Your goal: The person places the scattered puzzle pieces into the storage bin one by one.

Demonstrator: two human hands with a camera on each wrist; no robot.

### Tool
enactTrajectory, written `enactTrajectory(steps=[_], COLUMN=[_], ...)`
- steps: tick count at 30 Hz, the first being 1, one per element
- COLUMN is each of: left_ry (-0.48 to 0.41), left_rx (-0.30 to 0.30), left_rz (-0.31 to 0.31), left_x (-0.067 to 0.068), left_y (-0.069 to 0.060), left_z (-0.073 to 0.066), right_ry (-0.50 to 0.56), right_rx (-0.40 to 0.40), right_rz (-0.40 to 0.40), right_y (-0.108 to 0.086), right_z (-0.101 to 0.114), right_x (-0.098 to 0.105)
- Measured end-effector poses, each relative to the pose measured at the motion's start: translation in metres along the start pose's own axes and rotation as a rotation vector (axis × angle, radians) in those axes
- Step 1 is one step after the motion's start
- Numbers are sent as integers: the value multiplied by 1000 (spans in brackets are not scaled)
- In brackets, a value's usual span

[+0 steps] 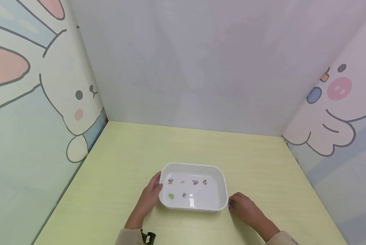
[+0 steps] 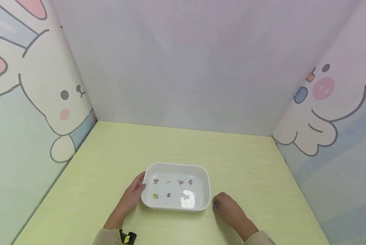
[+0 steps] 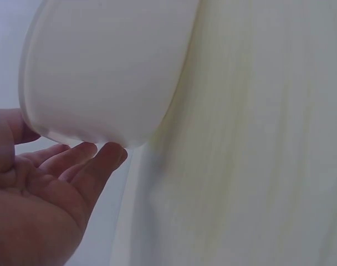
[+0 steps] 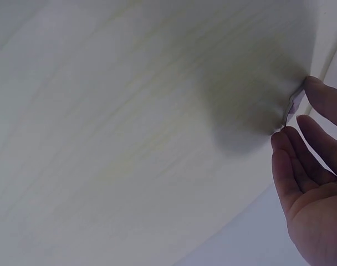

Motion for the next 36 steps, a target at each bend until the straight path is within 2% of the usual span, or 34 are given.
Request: enactTrajectory(steps=[13, 23, 30, 36], left_ry=[-14, -18, -20, -23], left_rx=[-6, -11, -3, 3], left_rz=[11, 12, 8, 5], left_x=[-1, -1, 0, 0], left_y=[2, 3, 3, 3], left_z=[0, 0, 0, 1], right_ry=[-21, -107, -170, -141], right_rx=[24, 3, 69, 124], right_rz=[-36, -48, -96, -140], right_y=[-2, 0, 1, 1], right_z=[5, 9, 15, 18], right_x=[6, 1, -1, 1])
Point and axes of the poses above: each hand's wrist, its own y-axis towards the middle knuckle, its own x-axis out of the back of the hand, z = x × y, the point moved 8 cm from there along y, towards the middle knuckle
